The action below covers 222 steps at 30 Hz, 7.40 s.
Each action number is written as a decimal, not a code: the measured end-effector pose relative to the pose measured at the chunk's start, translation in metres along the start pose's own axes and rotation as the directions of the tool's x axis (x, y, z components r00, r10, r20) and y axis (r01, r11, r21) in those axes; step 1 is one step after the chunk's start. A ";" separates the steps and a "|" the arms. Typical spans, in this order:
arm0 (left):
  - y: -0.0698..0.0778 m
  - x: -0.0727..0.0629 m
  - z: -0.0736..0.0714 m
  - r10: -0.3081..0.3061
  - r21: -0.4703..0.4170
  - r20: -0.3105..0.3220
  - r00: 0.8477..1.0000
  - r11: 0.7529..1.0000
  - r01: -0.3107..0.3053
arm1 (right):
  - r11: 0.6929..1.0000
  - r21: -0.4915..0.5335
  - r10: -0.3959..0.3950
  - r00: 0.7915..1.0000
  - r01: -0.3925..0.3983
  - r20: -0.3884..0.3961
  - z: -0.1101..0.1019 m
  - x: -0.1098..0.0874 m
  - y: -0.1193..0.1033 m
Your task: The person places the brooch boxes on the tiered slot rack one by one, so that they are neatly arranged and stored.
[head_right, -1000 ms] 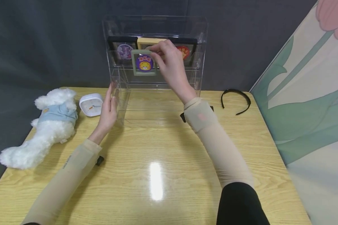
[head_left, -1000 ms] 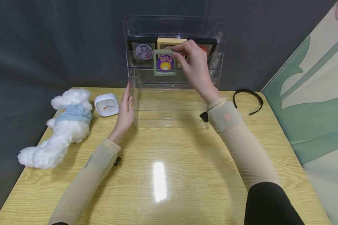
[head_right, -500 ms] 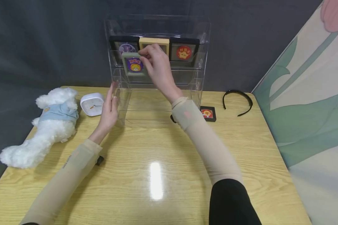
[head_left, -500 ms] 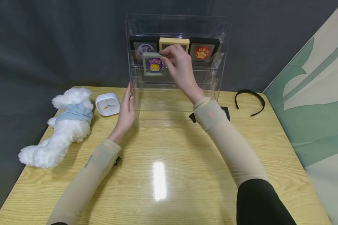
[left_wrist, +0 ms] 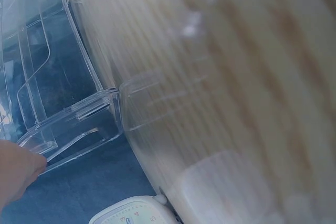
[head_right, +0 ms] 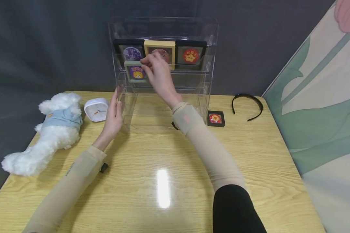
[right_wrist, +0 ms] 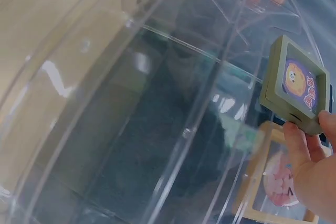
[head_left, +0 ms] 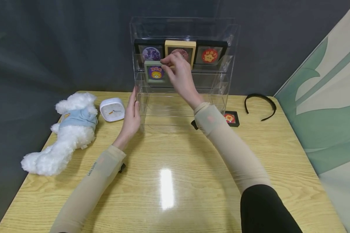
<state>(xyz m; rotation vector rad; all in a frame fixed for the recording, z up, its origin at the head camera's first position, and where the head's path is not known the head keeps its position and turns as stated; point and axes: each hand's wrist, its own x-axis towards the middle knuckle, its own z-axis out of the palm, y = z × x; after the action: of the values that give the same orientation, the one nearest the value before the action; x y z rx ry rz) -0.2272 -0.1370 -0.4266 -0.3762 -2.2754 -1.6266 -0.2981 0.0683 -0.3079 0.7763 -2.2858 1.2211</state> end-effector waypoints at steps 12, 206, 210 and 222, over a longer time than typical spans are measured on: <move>-0.001 -0.003 -0.004 -0.001 0.003 0.014 1.000 1.000 0.001 | 1.000 -0.018 -0.015 1.000 0.015 0.020 0.021 -0.007 0.001; 0.005 -0.005 -0.006 -0.034 -0.013 0.005 0.999 0.999 0.034 | 0.856 -0.466 0.128 0.966 -0.221 -0.223 -0.192 -0.109 0.074; 0.006 -0.005 -0.006 -0.041 -0.016 0.013 0.999 0.999 0.041 | 0.855 -0.475 0.107 0.967 -0.209 -0.232 -0.194 -0.108 0.068; 0.027 -0.008 -0.007 -0.085 -0.034 0.025 0.996 0.996 0.086 | 0.871 -0.453 0.079 0.964 -0.191 -0.254 -0.195 -0.108 0.055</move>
<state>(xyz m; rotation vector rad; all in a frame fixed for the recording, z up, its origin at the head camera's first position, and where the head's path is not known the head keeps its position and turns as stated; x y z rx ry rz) -0.2084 -0.1350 -0.4041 -0.3115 -2.3125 -1.7137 -0.2317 0.2880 -0.3059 0.2809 -2.3294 0.7002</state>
